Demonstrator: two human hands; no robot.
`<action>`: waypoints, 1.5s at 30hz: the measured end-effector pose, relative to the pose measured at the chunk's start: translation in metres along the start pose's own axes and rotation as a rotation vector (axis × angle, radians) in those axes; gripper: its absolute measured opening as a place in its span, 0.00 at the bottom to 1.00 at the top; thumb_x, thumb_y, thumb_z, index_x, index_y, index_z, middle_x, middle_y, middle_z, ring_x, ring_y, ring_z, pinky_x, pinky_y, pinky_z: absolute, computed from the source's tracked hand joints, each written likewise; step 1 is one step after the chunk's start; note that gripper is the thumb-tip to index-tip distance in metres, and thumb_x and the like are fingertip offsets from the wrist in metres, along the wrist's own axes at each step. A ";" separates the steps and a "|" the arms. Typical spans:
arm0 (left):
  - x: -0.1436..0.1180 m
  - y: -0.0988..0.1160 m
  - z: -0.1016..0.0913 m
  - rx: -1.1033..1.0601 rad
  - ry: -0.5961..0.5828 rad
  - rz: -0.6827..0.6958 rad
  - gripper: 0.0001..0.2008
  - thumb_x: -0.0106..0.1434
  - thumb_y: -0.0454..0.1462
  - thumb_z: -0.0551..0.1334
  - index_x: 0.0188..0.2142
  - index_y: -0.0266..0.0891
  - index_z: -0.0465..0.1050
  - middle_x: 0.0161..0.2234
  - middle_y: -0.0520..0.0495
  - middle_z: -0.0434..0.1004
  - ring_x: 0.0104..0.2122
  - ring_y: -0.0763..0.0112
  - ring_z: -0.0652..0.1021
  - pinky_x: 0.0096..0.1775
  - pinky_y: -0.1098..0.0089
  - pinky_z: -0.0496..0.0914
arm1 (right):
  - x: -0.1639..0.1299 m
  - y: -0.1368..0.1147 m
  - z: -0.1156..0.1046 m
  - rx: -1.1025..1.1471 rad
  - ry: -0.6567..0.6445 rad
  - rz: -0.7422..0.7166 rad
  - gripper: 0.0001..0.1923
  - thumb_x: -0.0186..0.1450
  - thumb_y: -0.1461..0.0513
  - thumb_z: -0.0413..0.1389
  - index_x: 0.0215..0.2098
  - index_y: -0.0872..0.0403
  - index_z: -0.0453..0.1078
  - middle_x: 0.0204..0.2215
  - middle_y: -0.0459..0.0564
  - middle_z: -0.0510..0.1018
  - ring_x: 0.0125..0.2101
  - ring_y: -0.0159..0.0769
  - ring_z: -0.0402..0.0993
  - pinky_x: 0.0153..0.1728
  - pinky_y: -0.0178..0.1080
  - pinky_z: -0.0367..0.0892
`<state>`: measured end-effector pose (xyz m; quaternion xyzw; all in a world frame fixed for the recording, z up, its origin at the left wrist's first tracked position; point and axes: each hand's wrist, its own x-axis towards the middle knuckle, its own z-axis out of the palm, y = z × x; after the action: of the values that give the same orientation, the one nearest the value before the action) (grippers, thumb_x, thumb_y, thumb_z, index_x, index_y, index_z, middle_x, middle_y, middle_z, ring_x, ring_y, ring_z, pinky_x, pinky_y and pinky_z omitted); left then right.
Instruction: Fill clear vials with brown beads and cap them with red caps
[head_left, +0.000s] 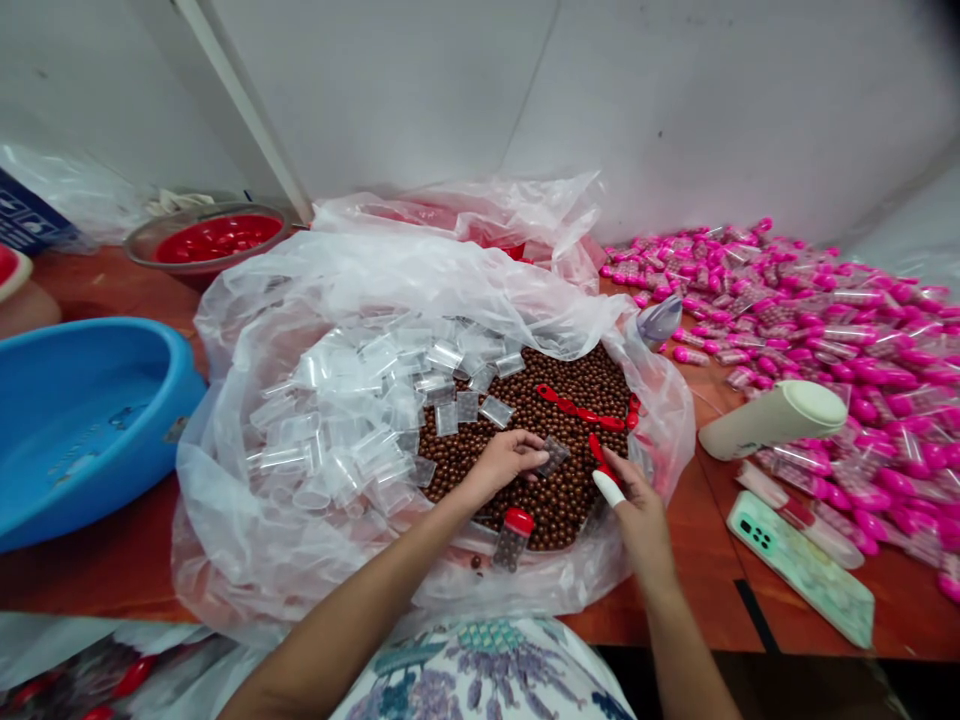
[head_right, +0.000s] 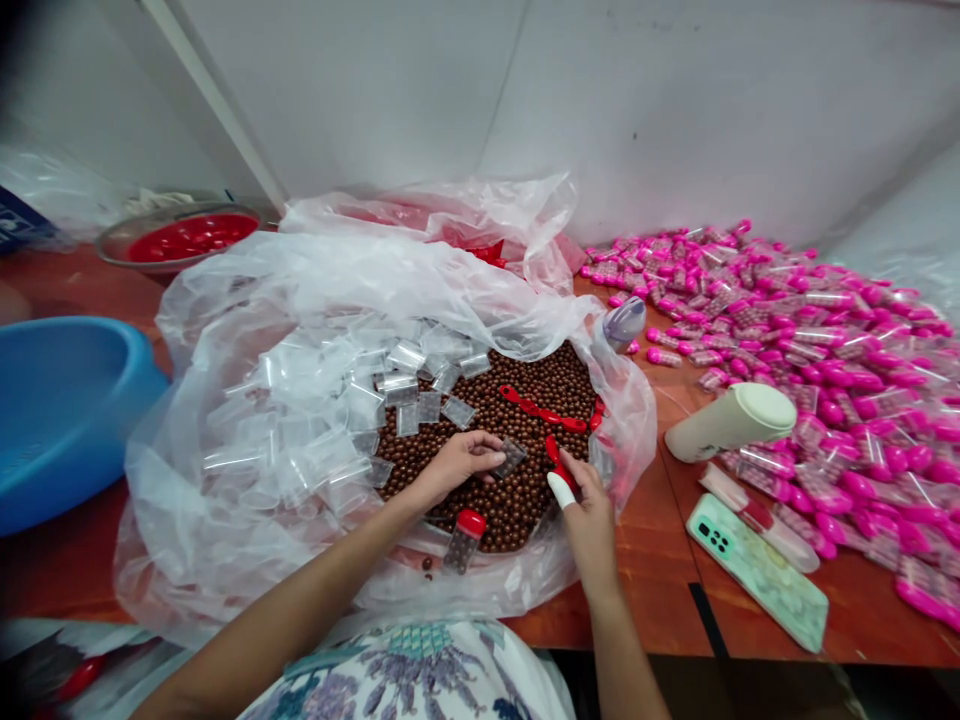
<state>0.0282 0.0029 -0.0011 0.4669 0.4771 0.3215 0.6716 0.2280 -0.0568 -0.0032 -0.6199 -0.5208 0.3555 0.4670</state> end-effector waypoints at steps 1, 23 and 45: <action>-0.001 0.000 0.000 -0.044 0.000 -0.004 0.14 0.49 0.40 0.66 0.34 0.33 0.71 0.33 0.47 0.74 0.27 0.76 0.72 0.28 0.73 0.70 | 0.000 -0.001 0.000 0.030 -0.006 0.014 0.23 0.58 0.56 0.55 0.51 0.50 0.67 0.50 0.52 0.70 0.50 0.41 0.64 0.55 0.52 0.53; -0.055 0.003 -0.012 -0.195 -0.035 0.027 0.22 0.48 0.41 0.68 0.43 0.35 0.73 0.35 0.46 0.76 0.32 0.71 0.75 0.38 0.67 0.70 | 0.008 -0.046 0.035 0.317 -0.216 0.096 0.22 0.53 0.57 0.62 0.46 0.47 0.70 0.46 0.48 0.75 0.46 0.41 0.70 0.50 0.47 0.62; -0.074 0.010 -0.004 -0.228 0.097 0.094 0.18 0.50 0.43 0.67 0.38 0.34 0.74 0.36 0.46 0.77 0.33 0.69 0.74 0.39 0.71 0.66 | -0.009 -0.036 0.053 -0.473 -0.270 -0.667 0.34 0.57 0.61 0.57 0.59 0.52 0.52 0.52 0.55 0.68 0.50 0.43 0.65 0.49 0.48 0.61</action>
<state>-0.0001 -0.0572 0.0334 0.3933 0.4471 0.4269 0.6806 0.1657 -0.0534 0.0137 -0.4557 -0.8162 0.1338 0.3290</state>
